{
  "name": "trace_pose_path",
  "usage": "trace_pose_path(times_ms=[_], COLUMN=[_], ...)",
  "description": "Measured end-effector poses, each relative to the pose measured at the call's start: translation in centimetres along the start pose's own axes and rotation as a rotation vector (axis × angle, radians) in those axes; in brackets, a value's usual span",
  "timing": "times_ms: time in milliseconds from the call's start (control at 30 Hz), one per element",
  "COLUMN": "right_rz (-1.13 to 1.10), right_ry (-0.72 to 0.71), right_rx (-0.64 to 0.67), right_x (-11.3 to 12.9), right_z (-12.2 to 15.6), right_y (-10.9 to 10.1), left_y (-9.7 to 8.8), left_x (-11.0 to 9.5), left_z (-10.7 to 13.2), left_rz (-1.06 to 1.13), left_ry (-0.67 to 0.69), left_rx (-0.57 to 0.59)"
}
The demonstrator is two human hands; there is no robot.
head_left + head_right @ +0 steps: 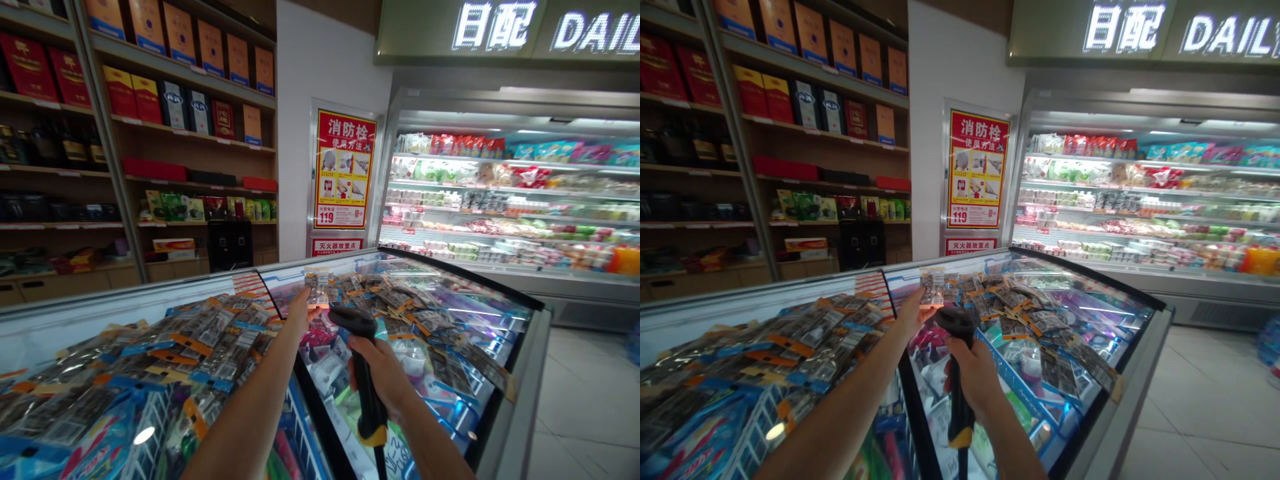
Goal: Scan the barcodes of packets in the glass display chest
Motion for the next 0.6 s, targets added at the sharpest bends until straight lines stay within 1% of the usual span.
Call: trace_pose_path(times_ms=[133,267,433,600], right_rz=[-0.025,0.012,-0.018,-0.065], right_ry=[0.003,-0.019,-0.017,0.018], right_rx=[0.018,0.008,-0.033,-0.043], right_x=[-0.7,-1.3,-1.0,-0.7], right_z=[0.1,-0.5,-0.5,-0.3], right_y=[0.2,0.0,-0.2,-0.2], left_y=[0.0,0.0,0.0,0.1], left_x=[0.0,0.1,0.2,0.1], left_z=[0.2,0.1,0.2,0.5], left_rz=[-0.011,-0.004,-0.001,-0.007], left_ry=[-0.01,-0.026,-0.025,-0.029], left_rx=[-0.022,0.018,0.026,0.032])
Point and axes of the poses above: each hand's wrist, its own z-axis away from the middle knuckle, its own y-axis out of the palm, x = y × z, the point moved 2 cm from there along -z, towards the middle knuckle, and after that the axes turned 7 degrees about z, right-handed, at the moved point
